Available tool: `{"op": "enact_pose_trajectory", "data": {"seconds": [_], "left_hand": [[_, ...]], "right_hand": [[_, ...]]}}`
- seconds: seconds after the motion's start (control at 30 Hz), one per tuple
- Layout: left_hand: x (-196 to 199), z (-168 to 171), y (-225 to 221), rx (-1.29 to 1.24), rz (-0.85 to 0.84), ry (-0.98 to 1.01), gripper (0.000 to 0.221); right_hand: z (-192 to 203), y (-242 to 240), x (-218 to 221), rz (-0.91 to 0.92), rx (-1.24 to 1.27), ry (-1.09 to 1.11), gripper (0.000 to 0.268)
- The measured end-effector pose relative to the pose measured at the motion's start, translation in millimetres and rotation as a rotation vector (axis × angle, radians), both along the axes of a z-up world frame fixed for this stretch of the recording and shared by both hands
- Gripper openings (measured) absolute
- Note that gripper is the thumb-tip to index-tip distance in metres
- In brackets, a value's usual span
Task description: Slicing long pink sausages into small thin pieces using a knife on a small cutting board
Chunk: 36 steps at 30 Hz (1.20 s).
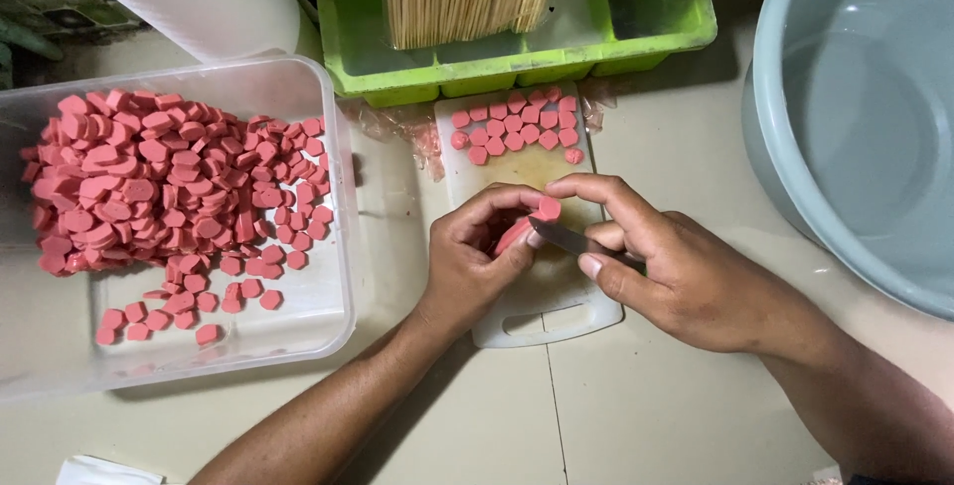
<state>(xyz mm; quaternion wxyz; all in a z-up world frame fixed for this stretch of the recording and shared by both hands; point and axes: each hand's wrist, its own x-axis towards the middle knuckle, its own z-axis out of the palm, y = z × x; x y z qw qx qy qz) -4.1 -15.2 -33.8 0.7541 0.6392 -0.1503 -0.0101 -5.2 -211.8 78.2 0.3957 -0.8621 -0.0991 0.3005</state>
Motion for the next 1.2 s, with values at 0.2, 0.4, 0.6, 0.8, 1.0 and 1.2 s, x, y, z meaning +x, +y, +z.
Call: {"op": "enact_pose_trajectory", "data": {"seconds": [0.2,0.4,0.6,0.8,1.0,1.2], "left_hand": [[0.7,0.9,0.0,0.01,0.012,-0.012,0.023],[0.7,3.9,0.8,0.023,0.011,-0.006,0.023],[0.9,4.1,-0.8,0.011,0.022,-0.021,0.02],[1.0,5.8,0.1,0.008,0.005,-0.024,0.019],[0.4,5.6,-0.1,0.015,0.011,-0.018,0.019],[0.6,6.2,-0.9,0.019,0.014,-0.004,0.018]], "right_hand": [[2.7,0.2,1.7,-0.003,-0.003,0.022,0.054],[0.3,-1.6,2.6,-0.003,0.023,0.021,0.053],[-2.2,-2.3,3.1,-0.002,0.017,0.02,0.052],[0.7,-0.7,5.0,-0.022,-0.025,0.061,0.051],[-0.8,-2.1,5.4,-0.007,-0.012,0.044,0.048],[-2.3,-2.5,6.7,0.014,-0.014,0.022,0.045]]}}
